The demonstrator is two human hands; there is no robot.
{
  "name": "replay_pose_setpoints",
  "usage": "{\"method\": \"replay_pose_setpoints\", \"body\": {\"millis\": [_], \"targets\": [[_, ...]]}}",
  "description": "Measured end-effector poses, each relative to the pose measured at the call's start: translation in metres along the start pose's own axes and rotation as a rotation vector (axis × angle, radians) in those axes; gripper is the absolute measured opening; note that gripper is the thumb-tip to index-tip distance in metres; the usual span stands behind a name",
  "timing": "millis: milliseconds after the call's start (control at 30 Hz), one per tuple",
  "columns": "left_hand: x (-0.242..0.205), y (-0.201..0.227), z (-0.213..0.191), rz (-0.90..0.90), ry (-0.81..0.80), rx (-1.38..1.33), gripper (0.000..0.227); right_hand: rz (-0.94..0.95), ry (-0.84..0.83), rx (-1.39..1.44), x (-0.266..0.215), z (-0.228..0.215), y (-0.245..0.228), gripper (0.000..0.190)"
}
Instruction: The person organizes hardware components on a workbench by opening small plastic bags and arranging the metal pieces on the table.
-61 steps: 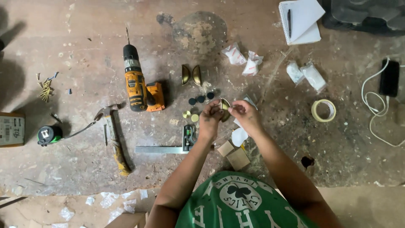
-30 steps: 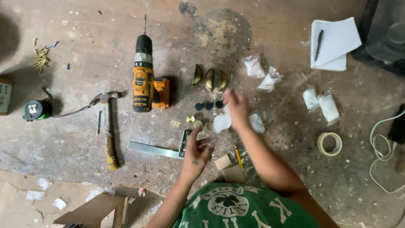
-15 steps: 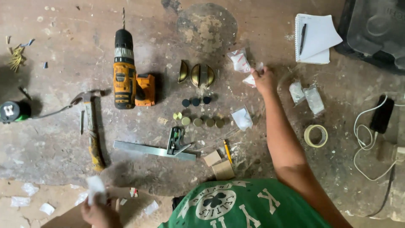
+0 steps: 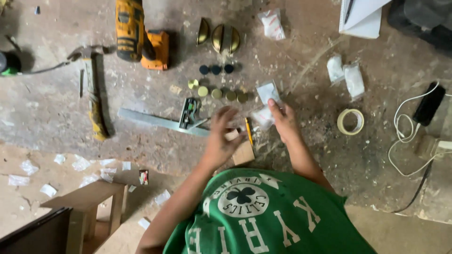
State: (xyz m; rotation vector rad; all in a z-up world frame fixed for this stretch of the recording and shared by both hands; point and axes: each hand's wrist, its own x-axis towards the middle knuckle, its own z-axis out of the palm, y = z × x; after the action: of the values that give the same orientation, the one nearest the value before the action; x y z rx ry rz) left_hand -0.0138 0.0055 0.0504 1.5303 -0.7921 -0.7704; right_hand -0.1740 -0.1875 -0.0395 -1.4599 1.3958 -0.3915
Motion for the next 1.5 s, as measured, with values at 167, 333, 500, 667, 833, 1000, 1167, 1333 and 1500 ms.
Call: {"method": "replay_pose_setpoints", "body": {"millis": [167,333,500,667,833,1000,1167,1333,1500], "targets": [[-0.011,-0.076,0.066,-0.304,-0.08,-0.461,0.054,-0.059,-0.285,0.297,-0.076,-0.029,-0.025,0.025],[-0.029,-0.066,0.075,-0.302,-0.057,-0.378,0.046,-0.26,-0.279,0.219,-0.087,-0.055,-0.008,0.019],[-0.037,-0.003,0.084,0.227,0.054,0.065,0.032,-0.275,-0.249,0.214,-0.088,-0.069,-0.006,0.018],[-0.035,-0.034,0.108,0.378,0.025,0.092,0.019,-0.246,-0.275,0.211,-0.108,-0.077,-0.008,0.02],[-0.037,-0.056,0.122,0.361,0.047,0.154,0.004,-0.173,-0.372,0.439,-0.107,-0.081,0.013,0.023],[-0.034,-0.058,0.12,0.401,0.008,0.1,0.003,-0.687,-0.217,-0.173,-0.096,-0.077,0.023,0.025],[-0.036,-0.032,0.101,0.477,-0.001,0.101,0.003,-0.842,-0.295,-0.302,-0.087,-0.071,0.029,0.011],[-0.045,-0.047,0.094,0.454,-0.034,0.058,0.006,-0.864,-0.301,-0.313,-0.085,-0.059,0.056,0.004],[-0.038,-0.04,0.078,0.506,-0.026,0.296,0.008,-0.972,-0.242,-0.443,-0.088,-0.052,0.052,0.015]]}}
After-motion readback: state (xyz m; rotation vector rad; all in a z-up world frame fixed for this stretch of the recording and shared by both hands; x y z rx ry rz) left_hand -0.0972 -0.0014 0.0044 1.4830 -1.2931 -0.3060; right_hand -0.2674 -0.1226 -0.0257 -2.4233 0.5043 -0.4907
